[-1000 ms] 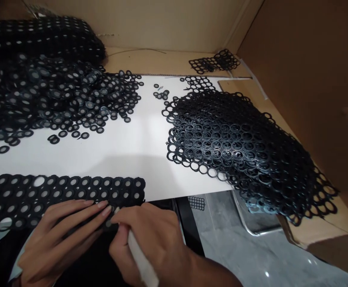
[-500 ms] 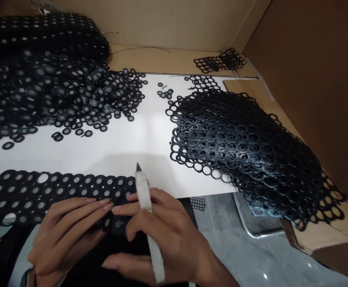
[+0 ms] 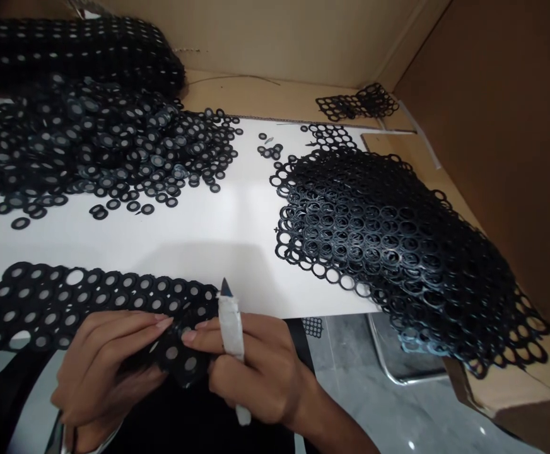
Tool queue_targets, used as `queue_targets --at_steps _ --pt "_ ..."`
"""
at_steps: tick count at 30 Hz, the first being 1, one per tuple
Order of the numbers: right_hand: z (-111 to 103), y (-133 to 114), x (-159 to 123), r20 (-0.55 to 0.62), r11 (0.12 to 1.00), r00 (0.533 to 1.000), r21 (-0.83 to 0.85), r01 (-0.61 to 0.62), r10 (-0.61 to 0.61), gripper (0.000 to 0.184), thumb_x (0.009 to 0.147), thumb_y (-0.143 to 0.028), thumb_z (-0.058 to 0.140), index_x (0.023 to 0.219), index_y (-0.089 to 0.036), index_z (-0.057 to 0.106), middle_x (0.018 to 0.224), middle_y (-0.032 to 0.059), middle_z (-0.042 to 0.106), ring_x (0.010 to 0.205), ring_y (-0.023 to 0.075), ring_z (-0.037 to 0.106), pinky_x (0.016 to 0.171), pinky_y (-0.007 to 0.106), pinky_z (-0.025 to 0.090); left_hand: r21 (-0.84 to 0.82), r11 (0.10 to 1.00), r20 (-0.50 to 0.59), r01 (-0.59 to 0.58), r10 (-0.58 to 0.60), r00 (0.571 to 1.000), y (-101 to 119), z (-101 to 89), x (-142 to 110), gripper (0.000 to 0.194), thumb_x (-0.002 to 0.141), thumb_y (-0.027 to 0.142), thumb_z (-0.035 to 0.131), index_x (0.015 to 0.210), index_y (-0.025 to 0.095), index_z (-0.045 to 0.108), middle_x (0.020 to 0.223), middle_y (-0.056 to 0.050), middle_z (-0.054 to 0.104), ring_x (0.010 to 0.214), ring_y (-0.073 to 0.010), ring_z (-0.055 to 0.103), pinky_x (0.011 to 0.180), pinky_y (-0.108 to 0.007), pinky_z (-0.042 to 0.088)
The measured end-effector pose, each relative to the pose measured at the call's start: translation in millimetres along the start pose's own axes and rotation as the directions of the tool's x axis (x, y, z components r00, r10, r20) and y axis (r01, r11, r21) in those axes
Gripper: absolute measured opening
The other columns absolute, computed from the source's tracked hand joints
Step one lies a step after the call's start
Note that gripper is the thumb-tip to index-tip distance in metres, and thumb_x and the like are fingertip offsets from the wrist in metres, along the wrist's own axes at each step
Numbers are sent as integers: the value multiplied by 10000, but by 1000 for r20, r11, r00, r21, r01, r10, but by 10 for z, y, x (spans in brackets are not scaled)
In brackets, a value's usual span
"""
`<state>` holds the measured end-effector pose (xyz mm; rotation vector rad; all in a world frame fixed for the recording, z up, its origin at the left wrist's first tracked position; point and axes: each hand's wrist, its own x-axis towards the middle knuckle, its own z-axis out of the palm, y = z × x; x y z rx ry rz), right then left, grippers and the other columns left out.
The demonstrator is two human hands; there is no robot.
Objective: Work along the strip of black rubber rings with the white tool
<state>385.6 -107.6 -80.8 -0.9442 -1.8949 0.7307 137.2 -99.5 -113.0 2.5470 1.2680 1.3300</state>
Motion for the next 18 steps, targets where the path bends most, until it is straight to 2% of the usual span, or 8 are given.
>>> queue_targets --at_steps 5,7,10,14,18 --pt "-13 -74 18 13 1000 1000 -2 7 -7 392 981 -62 623 1300 -227 779 1227 53 843 1008 210 848 925 308 724 -19 982 -49 187 -188 981 151 12 100 161 942 135 770 1067 213 706 974 -43 780 874 -204 742 785 -352 607" --pt "-11 -80 12 21 1000 1000 0 5 -5 388 981 -66 631 1290 -243 784 1197 46 851 978 215 852 902 316 732 17 976 -89 215 -213 973 178 34 137 187 942 112 755 1089 213 699 996 -48 783 894 -206 746 797 -349 604" --pt "-14 -53 -8 19 1000 1000 3 -15 15 362 994 -88 633 1262 -262 802 1180 42 853 948 216 854 869 313 739 81 989 -62 122 -118 991 128 35 142 345 929 78 755 1240 223 718 1090 -55 818 920 -209 756 790 -347 589" --pt "-35 26 -39 5 1000 1000 20 -24 23 353 1015 -103 613 1285 -240 795 1218 59 841 1007 208 844 919 322 728 61 996 120 -67 59 991 -11 -71 71 388 987 139 720 1363 229 746 1187 -69 842 971 -244 750 805 -396 584" --pt "-74 64 -18 -38 1000 999 24 8 -7 330 1085 -136 524 1253 -232 792 1216 72 843 1040 211 840 928 346 728 -33 998 196 -54 59 979 -84 -203 31 530 970 27 709 1471 199 685 1254 -62 830 1092 -246 742 923 -405 616"
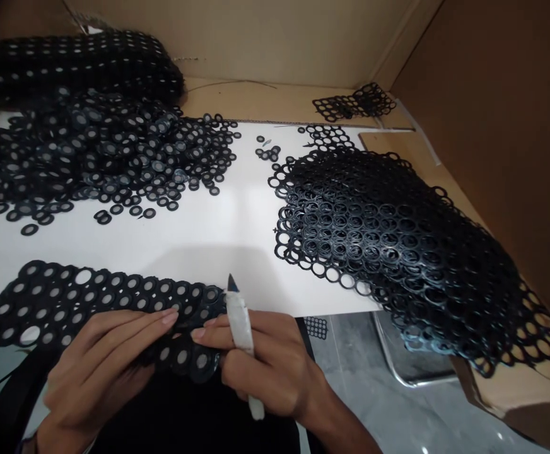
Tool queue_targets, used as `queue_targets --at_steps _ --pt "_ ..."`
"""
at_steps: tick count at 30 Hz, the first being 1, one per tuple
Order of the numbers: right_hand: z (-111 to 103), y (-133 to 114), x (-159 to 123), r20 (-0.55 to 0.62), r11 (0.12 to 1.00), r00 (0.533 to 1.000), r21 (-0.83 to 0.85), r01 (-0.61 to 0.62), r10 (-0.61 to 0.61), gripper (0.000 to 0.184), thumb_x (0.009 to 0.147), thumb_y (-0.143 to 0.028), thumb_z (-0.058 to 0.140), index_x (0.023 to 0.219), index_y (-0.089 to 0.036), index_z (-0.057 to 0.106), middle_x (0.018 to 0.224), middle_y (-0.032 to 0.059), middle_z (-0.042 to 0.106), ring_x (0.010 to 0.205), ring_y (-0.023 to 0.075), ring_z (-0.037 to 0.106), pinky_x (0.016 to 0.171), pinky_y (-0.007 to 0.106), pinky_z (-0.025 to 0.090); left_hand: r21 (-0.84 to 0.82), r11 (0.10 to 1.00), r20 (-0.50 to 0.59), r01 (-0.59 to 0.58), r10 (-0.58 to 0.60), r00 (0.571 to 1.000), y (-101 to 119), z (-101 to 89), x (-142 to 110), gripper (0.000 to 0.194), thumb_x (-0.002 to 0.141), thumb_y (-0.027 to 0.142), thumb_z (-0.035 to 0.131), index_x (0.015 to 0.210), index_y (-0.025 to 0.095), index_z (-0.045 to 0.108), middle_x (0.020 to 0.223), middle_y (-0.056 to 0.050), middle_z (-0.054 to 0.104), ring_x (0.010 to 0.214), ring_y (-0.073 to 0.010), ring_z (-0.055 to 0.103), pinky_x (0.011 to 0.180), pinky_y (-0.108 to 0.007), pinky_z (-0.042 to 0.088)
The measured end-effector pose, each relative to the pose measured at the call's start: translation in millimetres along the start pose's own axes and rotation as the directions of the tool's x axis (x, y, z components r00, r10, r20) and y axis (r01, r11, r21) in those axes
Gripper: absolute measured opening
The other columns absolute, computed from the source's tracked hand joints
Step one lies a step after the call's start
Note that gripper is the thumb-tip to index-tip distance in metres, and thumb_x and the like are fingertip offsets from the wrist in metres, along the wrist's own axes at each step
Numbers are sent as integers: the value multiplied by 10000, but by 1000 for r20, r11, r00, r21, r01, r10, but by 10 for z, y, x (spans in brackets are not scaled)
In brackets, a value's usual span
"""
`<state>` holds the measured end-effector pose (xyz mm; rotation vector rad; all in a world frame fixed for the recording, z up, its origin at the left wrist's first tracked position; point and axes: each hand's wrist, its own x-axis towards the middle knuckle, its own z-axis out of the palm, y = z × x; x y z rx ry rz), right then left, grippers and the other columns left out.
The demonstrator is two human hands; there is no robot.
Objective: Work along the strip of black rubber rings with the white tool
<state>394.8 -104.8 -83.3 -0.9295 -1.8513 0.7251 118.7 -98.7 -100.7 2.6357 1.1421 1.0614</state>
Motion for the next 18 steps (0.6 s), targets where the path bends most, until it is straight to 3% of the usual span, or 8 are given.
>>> queue_targets --at_steps 4,6,10,15,18 --pt "-37 -18 70 37 992 993 -65 112 -110 264 1024 -30 585 1042 -206 781 1192 83 853 1087 235 836 942 365 729 -22 999 61 -48 49 997 -28 -66 2 496 965 181 815 1446 149 698 1294 -101 813 1167 -269 729 972 -405 619" --pt "-37 -9 95 30 986 989 -68 150 -148 267 997 8 593 981 -202 757 1182 87 856 1091 239 835 933 368 731 -36 998 85 -52 55 995 -34 -75 2 449 1004 222 770 1438 131 699 1319 -117 801 1182 -274 723 983 -410 611" --pt "-33 20 123 -13 978 980 -76 195 -196 268 1006 -9 558 972 -202 742 1150 88 862 1050 231 844 894 346 734 -65 998 90 13 -7 996 -8 -75 -13 435 997 64 710 1420 161 697 1352 -93 787 1217 -249 709 1020 -406 593" --pt "-64 -9 123 62 981 986 -100 164 -158 282 942 64 596 937 -186 726 1180 101 855 1109 240 831 928 352 723 -104 992 112 66 -55 992 80 -130 36 429 977 30 729 1388 147 696 1343 -91 778 1265 -235 688 1069 -395 574" --pt "-31 37 75 10 973 982 -130 190 -190 303 926 81 604 919 -199 719 1193 75 855 1129 246 826 934 371 726 -127 985 147 117 -98 984 120 -182 81 395 1013 45 678 1388 169 687 1354 -84 761 1295 -233 666 1090 -394 550"
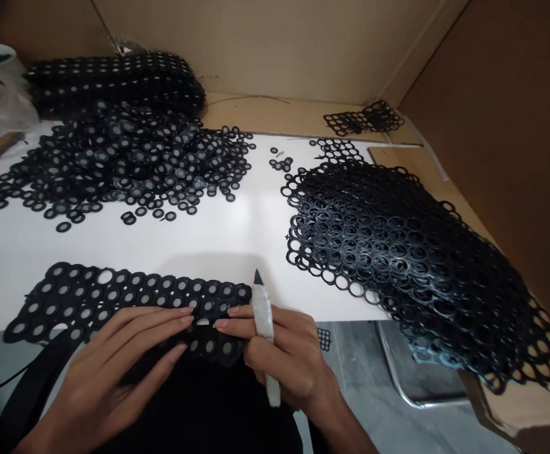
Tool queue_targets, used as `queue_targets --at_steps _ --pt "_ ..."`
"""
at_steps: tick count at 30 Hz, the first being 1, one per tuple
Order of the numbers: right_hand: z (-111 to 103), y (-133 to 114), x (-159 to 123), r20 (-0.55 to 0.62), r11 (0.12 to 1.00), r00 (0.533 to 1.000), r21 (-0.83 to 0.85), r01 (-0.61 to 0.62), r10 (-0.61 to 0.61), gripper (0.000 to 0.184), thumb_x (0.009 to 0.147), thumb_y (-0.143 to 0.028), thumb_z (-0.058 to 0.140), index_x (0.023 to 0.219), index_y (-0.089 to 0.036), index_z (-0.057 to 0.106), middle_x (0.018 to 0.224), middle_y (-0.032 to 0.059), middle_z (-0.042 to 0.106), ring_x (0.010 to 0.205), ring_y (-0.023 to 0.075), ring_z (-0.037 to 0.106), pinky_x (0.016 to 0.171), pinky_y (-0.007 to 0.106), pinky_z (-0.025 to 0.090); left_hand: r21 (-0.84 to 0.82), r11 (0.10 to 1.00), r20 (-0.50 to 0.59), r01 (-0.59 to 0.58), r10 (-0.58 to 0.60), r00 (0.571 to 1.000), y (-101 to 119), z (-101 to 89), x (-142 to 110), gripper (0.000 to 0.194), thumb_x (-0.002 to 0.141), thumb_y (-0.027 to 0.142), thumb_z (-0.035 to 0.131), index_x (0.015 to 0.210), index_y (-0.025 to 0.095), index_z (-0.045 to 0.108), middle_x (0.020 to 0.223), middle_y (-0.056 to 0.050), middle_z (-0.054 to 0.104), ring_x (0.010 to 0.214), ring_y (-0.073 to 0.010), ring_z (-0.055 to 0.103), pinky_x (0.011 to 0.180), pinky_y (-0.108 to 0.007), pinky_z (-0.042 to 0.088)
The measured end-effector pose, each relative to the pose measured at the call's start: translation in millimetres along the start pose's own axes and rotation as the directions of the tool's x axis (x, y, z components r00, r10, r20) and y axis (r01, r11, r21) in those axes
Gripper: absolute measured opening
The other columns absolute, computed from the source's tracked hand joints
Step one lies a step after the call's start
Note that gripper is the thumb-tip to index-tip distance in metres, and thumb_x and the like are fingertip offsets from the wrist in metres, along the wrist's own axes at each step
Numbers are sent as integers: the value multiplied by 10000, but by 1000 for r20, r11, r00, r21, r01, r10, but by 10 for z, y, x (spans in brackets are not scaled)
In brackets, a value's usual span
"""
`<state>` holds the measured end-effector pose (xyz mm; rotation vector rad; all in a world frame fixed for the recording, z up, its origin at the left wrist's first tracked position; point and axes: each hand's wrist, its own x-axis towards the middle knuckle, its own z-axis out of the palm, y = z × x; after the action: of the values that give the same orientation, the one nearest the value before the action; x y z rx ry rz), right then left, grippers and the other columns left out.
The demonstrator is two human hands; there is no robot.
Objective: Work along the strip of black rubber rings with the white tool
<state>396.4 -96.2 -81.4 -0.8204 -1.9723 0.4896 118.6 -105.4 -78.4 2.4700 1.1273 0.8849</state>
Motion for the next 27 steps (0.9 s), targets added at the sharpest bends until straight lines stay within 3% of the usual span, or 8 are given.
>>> queue_targets --at_steps 5,12,17,19,23,25,27 --pt "71 104 -87 -39 994 995 -64 89 -91 278 941 61 616 906 -195 718 1181 63 858 1184 275 806 970 411 721 43 995 107 87 -92 990 86 -34 15 312 1082 147 633 1382 230 652 1409 -51 709 1338 -226 597 1152 -393 476" --pt "44 124 -109 -25 989 997 -127 73 -77 379 972 53 594 1206 -189 769 1179 78 855 1202 297 795 966 462 712 81 993 28 82 -85 996 174 36 106 194 1087 44 547 1157 207 624 1233 -46 739 1223 -238 613 1076 -413 479" --pt "18 136 -60 -26 979 995 -184 87 -93 373 985 -8 601 1267 -177 778 1099 103 859 1086 284 831 907 416 716 201 980 49 10 -21 999 153 44 164 235 1106 134 555 1321 214 606 1259 -47 755 1096 -266 661 956 -446 548" --pt "9 134 -31 -27 979 996 -187 82 -88 352 1001 -45 587 1249 -186 792 1041 98 858 1012 277 846 901 404 718 225 974 45 -5 -5 999 137 64 166 235 1106 114 510 1291 216 612 1229 -51 763 1080 -273 691 911 -440 581" --pt "18 199 22 -83 985 991 -149 90 -104 354 1043 -150 577 1254 -304 816 773 19 813 756 260 843 755 329 733 271 962 -92 -33 60 994 75 138 156 292 1079 63 399 1205 214 614 1007 -44 784 881 -240 759 741 -369 629" --pt "23 257 46 -85 979 984 -148 140 -154 284 1054 -224 612 1219 -296 831 681 17 773 691 262 828 746 322 729 291 956 -186 -45 103 977 30 166 135 328 1060 59 363 1225 218 598 971 -35 802 827 -213 794 696 -317 643" --pt "23 304 61 -73 975 981 -141 170 -182 255 1076 -327 618 1182 -268 843 634 27 747 637 252 807 780 329 723 255 967 -242 13 51 969 -9 173 95 351 1050 61 342 1255 233 570 974 -17 823 798 -174 817 681 -247 646"
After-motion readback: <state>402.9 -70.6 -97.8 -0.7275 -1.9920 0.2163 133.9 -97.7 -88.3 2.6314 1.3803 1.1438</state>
